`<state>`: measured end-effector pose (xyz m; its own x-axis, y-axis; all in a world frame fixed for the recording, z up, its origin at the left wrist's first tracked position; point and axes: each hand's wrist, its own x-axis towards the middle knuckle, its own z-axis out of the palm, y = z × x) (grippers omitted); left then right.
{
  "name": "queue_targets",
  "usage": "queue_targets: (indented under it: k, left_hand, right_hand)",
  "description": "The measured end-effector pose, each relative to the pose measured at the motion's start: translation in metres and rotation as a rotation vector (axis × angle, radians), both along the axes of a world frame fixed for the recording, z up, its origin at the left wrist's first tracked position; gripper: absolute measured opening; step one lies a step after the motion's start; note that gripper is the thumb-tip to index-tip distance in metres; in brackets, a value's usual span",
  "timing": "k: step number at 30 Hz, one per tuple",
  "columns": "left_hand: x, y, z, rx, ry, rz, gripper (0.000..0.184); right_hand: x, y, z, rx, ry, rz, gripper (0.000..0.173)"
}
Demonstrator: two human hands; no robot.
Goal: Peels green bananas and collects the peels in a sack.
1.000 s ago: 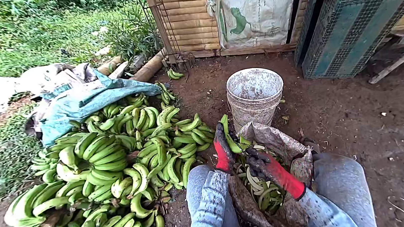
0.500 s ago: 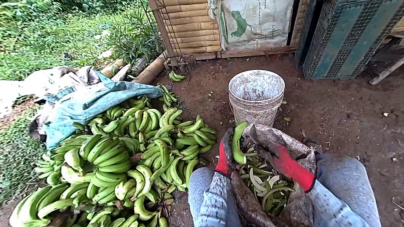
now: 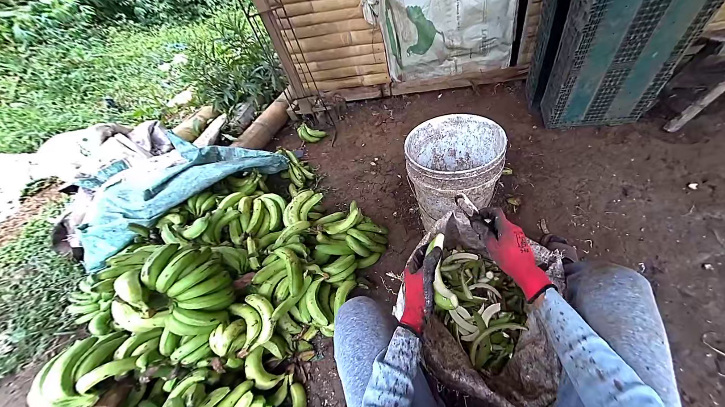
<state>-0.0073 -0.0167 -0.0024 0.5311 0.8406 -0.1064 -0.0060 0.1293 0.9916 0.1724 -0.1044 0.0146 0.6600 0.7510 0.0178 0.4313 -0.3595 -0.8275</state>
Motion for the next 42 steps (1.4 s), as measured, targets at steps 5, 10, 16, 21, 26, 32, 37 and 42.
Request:
queue_targets:
  k: [5,10,16,21,26,32,37,42]
  left_hand:
    - [0.004,0.009,0.001,0.191,0.185,-0.069,0.033]
    - [0.01,0.002,0.0,0.337,0.279,-0.035,0.038]
    - [0.002,0.009,0.008,0.38,0.327,-0.127,0.04]
    - [0.002,-0.002,0.018,0.31,0.05,-0.095,0.035]
    - [0.004,0.025,0.017,-0.067,-0.251,0.012,0.04]
    - [0.009,0.034,0.009,-0.175,-0.439,0.021,0.039]
    - [-0.004,0.022,-0.009,-0.245,-0.199,-0.293,0.032]
    - [-0.005,0.015,0.0,-0.068,0.093,-0.058,0.044]
  right_hand:
    - [-0.014,-0.008,-0.01,0.044,0.194,0.272,0.037]
    - [-0.024,-0.015,-0.021,0.126,0.176,0.12,0.035]
    - [-0.017,-0.016,-0.016,0.06,0.251,0.173,0.035]
    - [-0.018,-0.023,-0.051,-0.599,0.083,0.249,0.041]
    - [-0.037,-0.019,-0.027,-0.292,0.069,0.206,0.039]
    - [-0.05,-0.03,0.01,0.046,-0.006,0.506,0.035]
    - [-0.018,-0.005,0.005,-0.075,-0.321,0.142,0.037]
    - [-0.02,-0.017,0.011,-0.012,-0.148,0.115,0.037]
